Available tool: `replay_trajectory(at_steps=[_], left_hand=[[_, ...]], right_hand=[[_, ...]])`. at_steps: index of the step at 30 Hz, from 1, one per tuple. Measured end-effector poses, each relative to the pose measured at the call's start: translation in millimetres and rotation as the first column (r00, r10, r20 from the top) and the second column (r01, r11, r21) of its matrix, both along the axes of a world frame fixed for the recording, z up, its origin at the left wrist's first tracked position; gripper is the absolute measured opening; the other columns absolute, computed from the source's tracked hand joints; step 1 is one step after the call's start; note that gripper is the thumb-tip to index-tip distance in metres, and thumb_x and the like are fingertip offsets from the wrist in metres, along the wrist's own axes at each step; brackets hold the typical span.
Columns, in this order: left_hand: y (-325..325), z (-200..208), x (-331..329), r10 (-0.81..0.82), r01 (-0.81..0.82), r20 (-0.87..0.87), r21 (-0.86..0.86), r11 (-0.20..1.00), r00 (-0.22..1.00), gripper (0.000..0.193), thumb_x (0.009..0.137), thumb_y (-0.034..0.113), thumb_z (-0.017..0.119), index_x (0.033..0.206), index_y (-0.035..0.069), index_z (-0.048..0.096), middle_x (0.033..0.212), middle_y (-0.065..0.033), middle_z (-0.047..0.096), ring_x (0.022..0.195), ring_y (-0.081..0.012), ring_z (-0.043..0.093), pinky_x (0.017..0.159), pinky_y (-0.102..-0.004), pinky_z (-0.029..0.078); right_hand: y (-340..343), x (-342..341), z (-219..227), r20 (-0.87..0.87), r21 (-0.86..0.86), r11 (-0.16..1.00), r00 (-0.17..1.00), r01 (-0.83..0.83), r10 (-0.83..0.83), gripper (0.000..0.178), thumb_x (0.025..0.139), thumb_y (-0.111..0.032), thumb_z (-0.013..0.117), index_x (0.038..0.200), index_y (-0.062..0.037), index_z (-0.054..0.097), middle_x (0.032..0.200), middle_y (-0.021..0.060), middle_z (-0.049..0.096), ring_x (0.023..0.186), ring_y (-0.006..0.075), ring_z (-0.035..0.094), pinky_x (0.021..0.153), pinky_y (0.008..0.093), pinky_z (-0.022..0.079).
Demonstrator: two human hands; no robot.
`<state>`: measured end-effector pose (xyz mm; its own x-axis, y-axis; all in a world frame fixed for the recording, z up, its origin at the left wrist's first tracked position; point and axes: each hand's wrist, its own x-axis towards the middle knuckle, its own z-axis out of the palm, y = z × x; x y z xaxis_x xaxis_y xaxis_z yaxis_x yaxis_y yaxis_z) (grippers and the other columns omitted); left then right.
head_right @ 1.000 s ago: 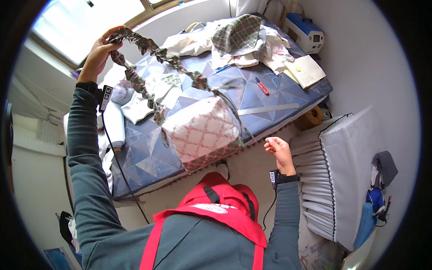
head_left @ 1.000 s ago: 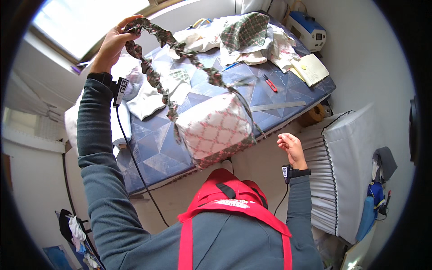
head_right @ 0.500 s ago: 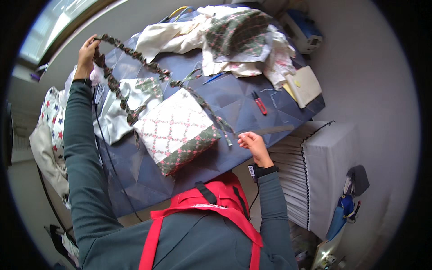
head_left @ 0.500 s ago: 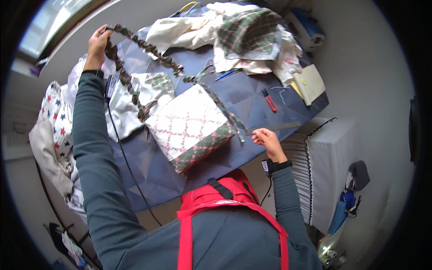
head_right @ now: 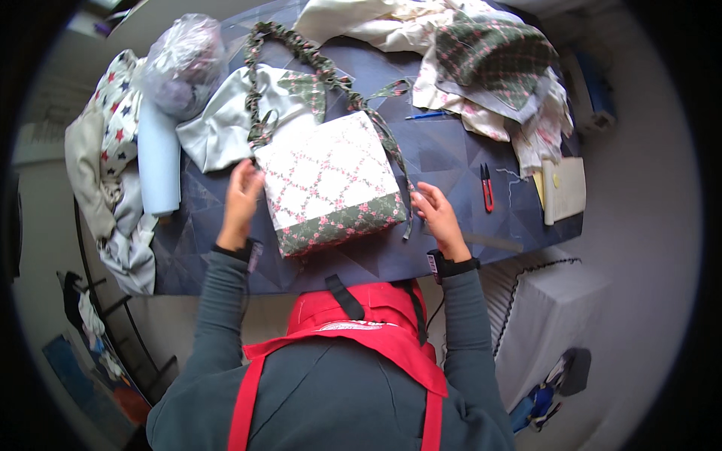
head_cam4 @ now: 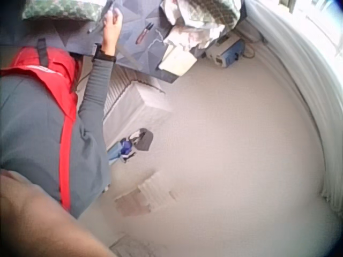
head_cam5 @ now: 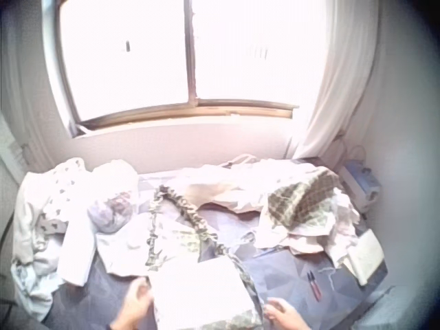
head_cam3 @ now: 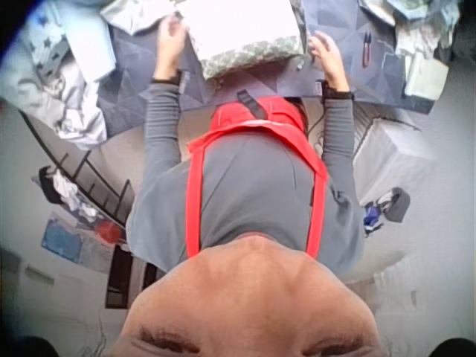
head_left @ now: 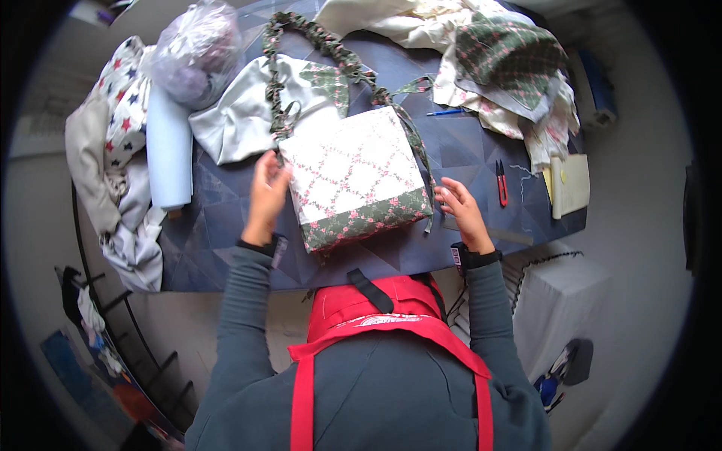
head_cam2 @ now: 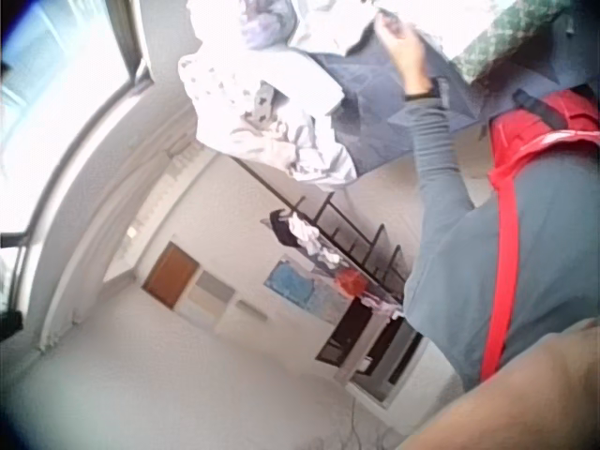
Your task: The person handles a gathered fabric strip, then lays out a large floral-patterned fabric on a work table. They smooth and fold the fabric, then use scissors to trim the edge along a straight line. A ruler is placed on the fabric toward the end.
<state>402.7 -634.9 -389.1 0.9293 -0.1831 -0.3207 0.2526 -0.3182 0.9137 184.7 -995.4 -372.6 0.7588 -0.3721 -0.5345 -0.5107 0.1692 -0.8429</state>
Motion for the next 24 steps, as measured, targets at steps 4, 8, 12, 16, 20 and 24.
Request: replay_trajectory(at_steps=[4, 8, 12, 16, 20, 24], left_hand=[[-25, -3, -90, 0.084, -0.141, 0.231, 0.241, 0.960, 0.969, 0.083, 0.088, 0.036, 0.075, 0.150, 0.001, 0.034, 0.149, -0.0220, 0.036, 0.133, -0.0343, 0.042, 0.110, -0.0426, 0.036], [-36, -1, -112, 0.186, -0.186, 0.010, 0.115, 0.976, 0.982, 0.088, 0.087, 0.040, 0.075, 0.151, -0.002, 0.030, 0.148, -0.0275, 0.041, 0.136, -0.0346, 0.044, 0.110, -0.0396, 0.036], [-5, 10, -108, 0.226, -0.232, 0.052, 0.165, 0.959, 0.973, 0.082, 0.088, 0.040, 0.074, 0.147, -0.003, 0.037, 0.144, -0.0269, 0.047, 0.132, -0.0345, 0.048, 0.109, -0.0407, 0.038], [-4, 32, -89, -0.088, -0.264, 0.476, 0.621, 0.738, 0.875, 0.077, 0.089, 0.043, 0.069, 0.147, 0.002, 0.040, 0.151, -0.0280, 0.037, 0.140, -0.0410, 0.035, 0.114, -0.0495, 0.028], [-62, 25, -64, -0.481, -0.113, 0.538, 0.740, 0.663, 0.692, 0.074, 0.091, 0.049, 0.062, 0.152, 0.014, 0.038, 0.159, -0.0195, 0.027, 0.148, -0.0377, 0.024, 0.116, -0.0583, 0.020], [-84, 15, -55, -0.534, 0.029, 0.375, 0.798, 0.602, 0.757, 0.075, 0.091, 0.051, 0.061, 0.155, 0.022, 0.035, 0.164, -0.0132, 0.021, 0.151, -0.0350, 0.017, 0.115, -0.0627, 0.017]], right_hand=[[15, 31, -9, 0.076, 0.078, 0.994, 0.994, -0.081, 0.075, 0.069, 0.100, -0.032, 0.060, 0.154, -0.0055, 0.026, 0.148, 0.0198, 0.041, 0.131, 0.0219, 0.046, 0.106, 0.0338, 0.038], [40, 41, -22, 0.170, -0.141, 0.950, 0.938, -0.279, 0.301, 0.089, 0.095, -0.039, 0.065, 0.155, 0.0038, 0.014, 0.157, 0.0260, 0.026, 0.146, 0.0332, 0.026, 0.119, 0.0393, 0.022], [76, 47, -29, 0.162, -0.163, 0.942, 0.934, -0.292, 0.318, 0.096, 0.090, -0.039, 0.070, 0.153, 0.0066, 0.014, 0.155, 0.0293, 0.026, 0.145, 0.0372, 0.027, 0.118, 0.0408, 0.023], [124, 58, -28, 0.177, -0.259, 0.903, 0.902, -0.343, 0.393, 0.103, 0.087, -0.036, 0.072, 0.153, 0.0087, 0.007, 0.154, 0.0329, 0.023, 0.144, 0.0408, 0.027, 0.118, 0.0417, 0.025], [138, 60, -26, 0.128, -0.266, 0.880, 0.891, -0.393, 0.436, 0.102, 0.089, -0.036, 0.071, 0.152, 0.0108, 0.006, 0.153, 0.0351, 0.026, 0.142, 0.0408, 0.032, 0.117, 0.0404, 0.029], [88, 57, -26, 0.009, -0.183, 0.874, 0.888, -0.450, 0.460, 0.078, 0.094, -0.027, 0.068, 0.152, 0.0019, 0.025, 0.147, 0.0237, 0.043, 0.130, 0.0274, 0.051, 0.106, 0.0371, 0.042]])
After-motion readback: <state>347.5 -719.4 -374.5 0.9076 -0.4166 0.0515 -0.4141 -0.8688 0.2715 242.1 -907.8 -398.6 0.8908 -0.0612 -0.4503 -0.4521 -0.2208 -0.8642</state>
